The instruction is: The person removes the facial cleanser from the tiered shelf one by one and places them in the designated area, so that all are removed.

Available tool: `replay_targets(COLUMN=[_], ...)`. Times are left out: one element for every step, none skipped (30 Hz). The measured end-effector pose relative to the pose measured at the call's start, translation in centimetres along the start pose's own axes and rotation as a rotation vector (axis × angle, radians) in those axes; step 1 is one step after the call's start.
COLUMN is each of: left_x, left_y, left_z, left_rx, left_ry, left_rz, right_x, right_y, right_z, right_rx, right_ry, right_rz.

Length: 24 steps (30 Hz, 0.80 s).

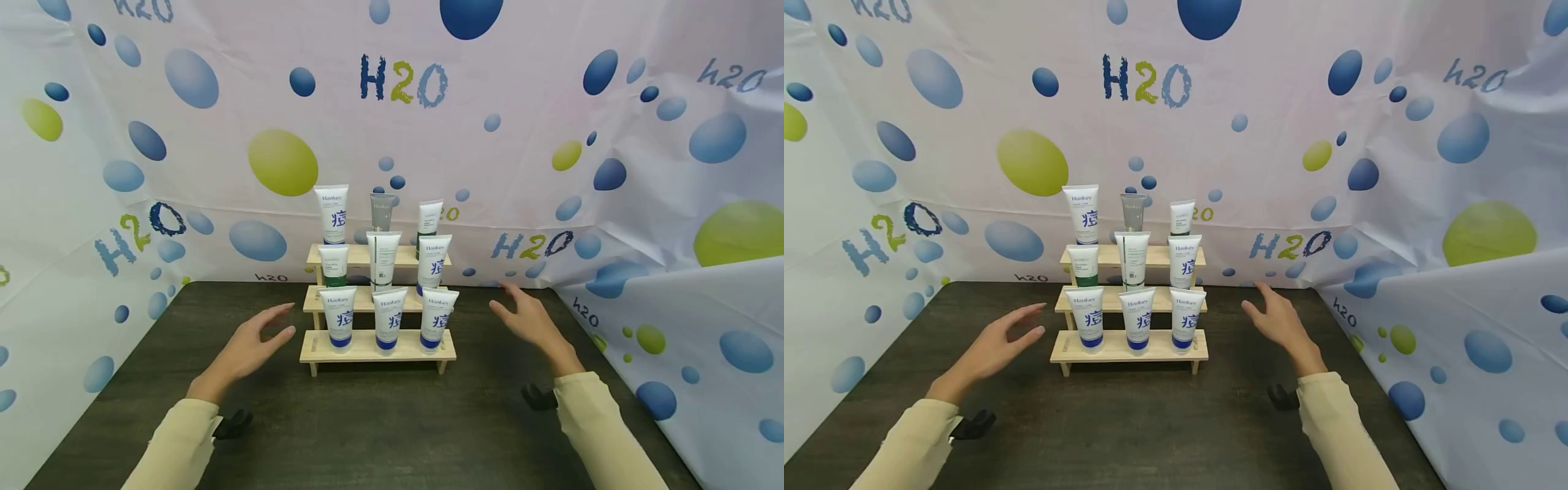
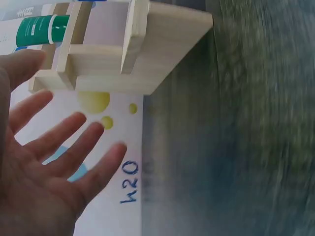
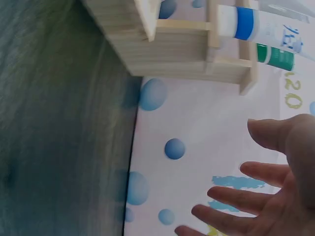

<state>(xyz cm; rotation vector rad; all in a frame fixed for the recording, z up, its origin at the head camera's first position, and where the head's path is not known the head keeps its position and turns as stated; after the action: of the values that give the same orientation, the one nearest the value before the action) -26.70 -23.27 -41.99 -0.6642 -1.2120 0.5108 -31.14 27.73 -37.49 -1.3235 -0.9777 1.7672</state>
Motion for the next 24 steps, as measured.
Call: replay_targets(left_x=[0.0, 0.0, 0.0, -0.1, -0.2, -0.3, -0.4, -0.6, -0.8, -1.0, -1.2, -1.4, -1.6, -1.7, -1.8, -1.9, -2.0, -2.0, -2.1, -2.1, -2.0, -2.0, -2.0, -2.0], left_y=[0.2, 0.5, 0.8, 1.1, 1.4, 1.7, 2.1, 2.4, 2.7, 3.0, 3.2, 3.4, 3.6, 3.7, 3.8, 3.9, 4.0, 4.1, 4.2, 4.3, 4.4, 4.4, 4.5, 4.5], left_z=[0.0, 0.0, 0.1, 0.1, 0.1, 0.1, 0.1, 0.1, 0.1, 0.1, 0.1, 0.1, 0.1, 0.0, 0.0, 0.0, 0.0, 0.0, 0.1, 0.1, 0.1, 0.2, 0.2, 0.2], left_rx=[0.0, -0.002, -0.007, -0.011, -0.017, -0.025, -0.036, -0.044, -0.051, -0.056, -0.058, -0.06, -0.062, -0.064, -0.066, -0.07, -0.073, -0.081, -0.087, -0.094, -0.098, -0.104, -0.107, -0.112], left_ry=[0.003, 0.002, 0.001, -0.005, -0.011, -0.02, -0.029, -0.039, -0.048, -0.057, -0.063, -0.069, -0.071, -0.074, -0.076, -0.078, -0.08, -0.083, -0.085, -0.089, -0.093, -0.097, -0.101, -0.105], left_rz=[-0.023, -0.045, -0.065, -0.077, -0.085, -0.095, -0.104, -0.113, -0.121, -0.133, -0.143, -0.156, -0.169, -0.183, -0.198, -0.213, -0.223, -0.241, -0.26, -0.277, -0.296, -0.315, -0.33, -0.347], right_x=[-0.1, -0.3, -0.4, -0.5, -0.6, -0.6, -0.7, -0.8, -0.8, -0.9, -1.0, -1.2, -1.3, -1.5, -1.6, -1.7, -1.8, -1.9, -2.0, -2.1, -2.2, -2.3, -2.4, -2.5], right_y=[-0.3, -0.5, -0.7, -0.8, -0.9, -1.0, -1.1, -1.2, -1.3, -1.3, -1.3, -1.4, -1.4, -1.5, -1.5, -1.6, -1.6, -1.7, -1.7, -1.7, -1.7, -1.7, -1.7, -1.7], right_z=[0.1, 0.2, 0.3, 0.4, 0.6, 0.7, 0.8, 1.0, 1.1, 1.3, 1.5, 1.7, 1.8, 1.9, 2.1, 2.2, 2.3, 2.4, 2.5, 2.5, 2.6, 2.7, 2.8, 2.8], right_rx=[0.008, 0.013, 0.015, 0.014, 0.014, 0.013, 0.011, 0.011, 0.012, 0.01, 0.008, 0.004, 0.0, -0.005, -0.011, -0.018, -0.023, -0.028, -0.034, -0.039, -0.042, -0.045, -0.045, -0.045], right_ry=[-0.005, -0.01, -0.017, -0.023, -0.033, -0.04, -0.046, -0.053, -0.056, -0.056, -0.053, -0.048, -0.044, -0.041, -0.039, -0.037, -0.038, -0.04, -0.04, -0.041, -0.04, -0.039, -0.039, -0.04], right_rz=[0.024, 0.052, 0.08, 0.106, 0.13, 0.153, 0.173, 0.189, 0.204, 0.218, 0.232, 0.245, 0.259, 0.271, 0.283, 0.293, 0.303, 0.313, 0.324, 0.331, 0.334, 0.338, 0.339, 0.341])
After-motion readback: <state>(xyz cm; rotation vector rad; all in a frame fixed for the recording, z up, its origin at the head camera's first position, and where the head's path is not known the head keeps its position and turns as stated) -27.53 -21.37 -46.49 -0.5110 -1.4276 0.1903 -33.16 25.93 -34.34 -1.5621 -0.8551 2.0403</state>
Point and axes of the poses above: each hand's wrist, its own z-axis towards the middle knuckle, its own y-axis out of the palm, x = y × z, the point moved 2 cm from there along z, towards the middle knuckle, and after that the axes turned 2 degrees about -z, right-handed, at the moved point
